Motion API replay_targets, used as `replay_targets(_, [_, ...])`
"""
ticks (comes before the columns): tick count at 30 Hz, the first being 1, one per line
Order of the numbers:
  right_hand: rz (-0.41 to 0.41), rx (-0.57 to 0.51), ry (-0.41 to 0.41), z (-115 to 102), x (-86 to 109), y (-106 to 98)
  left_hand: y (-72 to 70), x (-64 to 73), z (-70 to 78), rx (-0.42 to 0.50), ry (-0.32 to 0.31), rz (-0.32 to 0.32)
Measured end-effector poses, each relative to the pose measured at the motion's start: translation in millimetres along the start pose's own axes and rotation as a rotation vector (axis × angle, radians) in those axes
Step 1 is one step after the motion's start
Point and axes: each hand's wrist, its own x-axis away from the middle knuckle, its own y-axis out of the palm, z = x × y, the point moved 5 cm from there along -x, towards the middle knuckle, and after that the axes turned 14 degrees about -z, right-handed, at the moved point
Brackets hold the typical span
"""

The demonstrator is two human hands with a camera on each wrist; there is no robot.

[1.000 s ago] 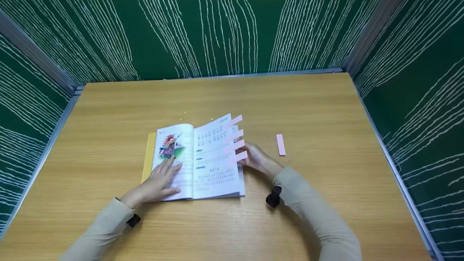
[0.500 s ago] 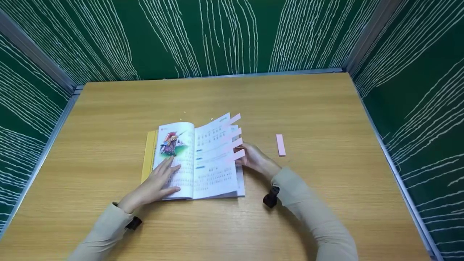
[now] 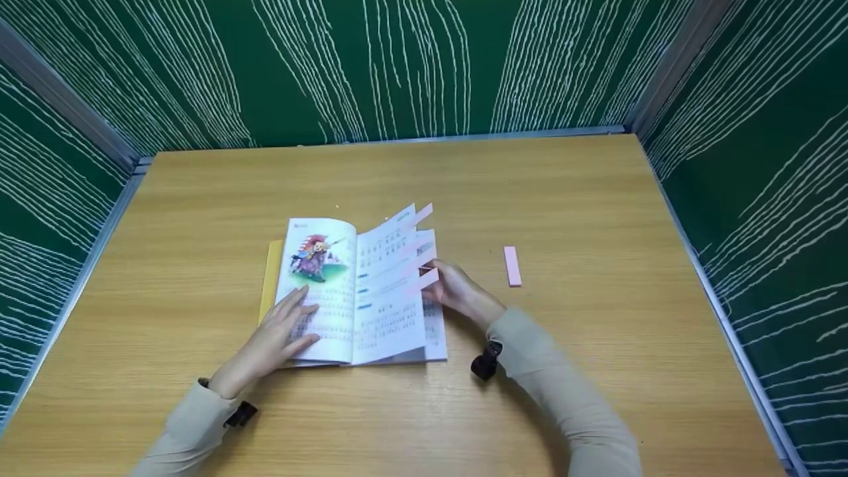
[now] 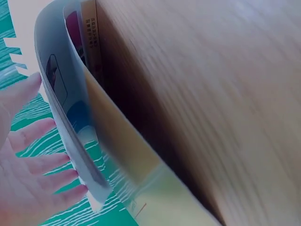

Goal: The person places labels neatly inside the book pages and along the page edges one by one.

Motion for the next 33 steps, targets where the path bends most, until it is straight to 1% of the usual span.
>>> replay_targets(5, [0.023, 0.057, -0.024, 1.9, -6.4, 4.6, -4.7, 4.1, 0.0, -0.006, 0.005, 0.080])
replay_targets(9, [0.063, 0.079, -0.039, 3.9, -11.5, 8.5, -8.1, 7.2, 0.3, -0.006, -0.009, 0.124])
replay_targets(12, [0.075, 0.106, -0.048, 5.1, -15.7, 12.2, -10.7, 9.5, 0.1, -0.005, -0.017, 0.162])
replay_targets(15, [0.089, 0.153, -0.051, 6.5, -19.6, 15.4, -13.0, 12.1, -1.3, 0.004, -0.030, 0.202])
replay_targets(17, [0.114, 0.204, -0.046, 7.9, -21.7, 17.2, -13.8, 13.7, -3.0, 0.017, -0.043, 0.220])
replay_targets(20, [0.181, 0.269, -0.035, 11.5, -24.7, 20.4, -14.0, 15.1, -5.8, 0.053, -0.061, 0.230])
replay_targets(22, [0.199, 0.310, -0.037, 14.9, -27.7, 23.3, -14.0, 15.8, -7.1, 0.079, -0.071, 0.234])
replay_targets(23, [0.195, 0.334, -0.040, 16.8, -29.7, 25.0, -13.9, 16.2, -7.6, 0.091, -0.072, 0.238])
replay_targets(25, [0.189, 0.422, -0.042, 20.5, -32.9, 29.9, -13.7, 17.3, -8.7, 0.119, -0.080, 0.243])
replay_targets(30, [0.112, 0.740, -0.047, 30.1, -41.9, 46.2, -13.6, 20.5, -12.0, 0.192, -0.082, 0.283])
replay_targets(33, [0.062, 0.897, -0.060, 35.3, -46.6, 53.3, -14.0, 21.8, -14.2, 0.246, -0.079, 0.314])
